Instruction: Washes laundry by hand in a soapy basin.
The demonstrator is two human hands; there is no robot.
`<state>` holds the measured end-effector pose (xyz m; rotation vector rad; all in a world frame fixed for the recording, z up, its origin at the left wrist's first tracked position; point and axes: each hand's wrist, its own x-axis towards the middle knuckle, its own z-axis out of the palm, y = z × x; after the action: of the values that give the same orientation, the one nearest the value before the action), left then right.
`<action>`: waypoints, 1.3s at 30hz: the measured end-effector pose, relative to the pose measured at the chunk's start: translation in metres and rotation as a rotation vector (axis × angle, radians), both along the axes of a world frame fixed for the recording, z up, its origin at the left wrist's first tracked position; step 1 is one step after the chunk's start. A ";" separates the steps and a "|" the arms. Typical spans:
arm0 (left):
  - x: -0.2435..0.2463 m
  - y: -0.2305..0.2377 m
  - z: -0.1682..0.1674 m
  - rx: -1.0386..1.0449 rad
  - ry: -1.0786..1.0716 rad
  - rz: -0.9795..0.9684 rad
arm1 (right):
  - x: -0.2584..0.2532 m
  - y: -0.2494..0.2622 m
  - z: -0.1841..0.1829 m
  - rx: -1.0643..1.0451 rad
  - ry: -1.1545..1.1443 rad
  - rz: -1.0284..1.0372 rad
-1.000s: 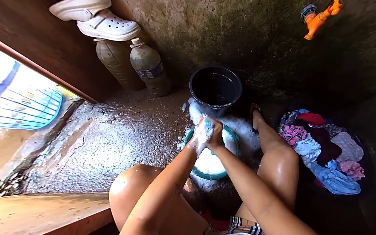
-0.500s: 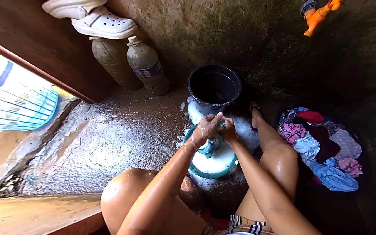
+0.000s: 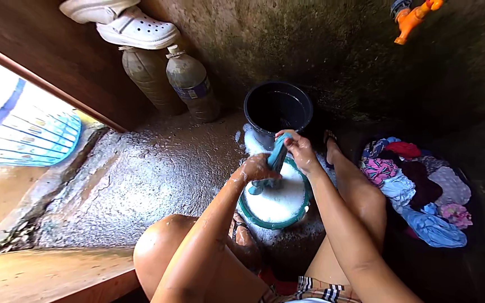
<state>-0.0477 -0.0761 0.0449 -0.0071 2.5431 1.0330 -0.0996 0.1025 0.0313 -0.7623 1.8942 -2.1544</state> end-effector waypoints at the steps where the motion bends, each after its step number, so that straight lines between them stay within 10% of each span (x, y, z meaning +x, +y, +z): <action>1: -0.002 -0.003 -0.010 -0.137 -0.142 -0.061 | 0.000 -0.001 0.009 -0.116 -0.030 -0.037; 5: -0.005 0.000 -0.020 -0.443 -0.336 -0.151 | 0.004 0.002 0.019 -0.271 -0.055 -0.120; 11: 0.012 -0.008 0.028 0.623 0.163 0.160 | -0.017 0.037 -0.033 0.738 0.102 0.074; 16: -0.002 0.036 -0.001 1.145 0.105 0.624 | 0.005 0.007 -0.033 -0.268 -0.100 -0.156; 19: 0.003 0.053 -0.071 1.245 0.228 0.550 | 0.056 -0.059 0.007 -0.168 0.164 -0.481; 25: 0.024 0.045 -0.004 0.807 0.121 0.356 | 0.016 -0.047 -0.009 0.150 0.205 -0.707; 31: 0.031 0.045 -0.047 0.109 -0.129 -0.423 | 0.012 -0.027 0.022 0.085 0.135 -0.210; 34: 0.023 0.041 -0.015 0.109 0.104 -0.226 | 0.007 -0.014 -0.004 0.254 0.331 -0.036; 39: 0.011 0.009 0.035 0.661 0.156 0.349 | 0.004 0.019 -0.044 0.505 -0.063 0.056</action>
<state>-0.0362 -0.0673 0.0802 -0.1987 2.2471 2.0354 -0.0956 0.1213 -0.0130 -0.6216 2.2118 -1.5380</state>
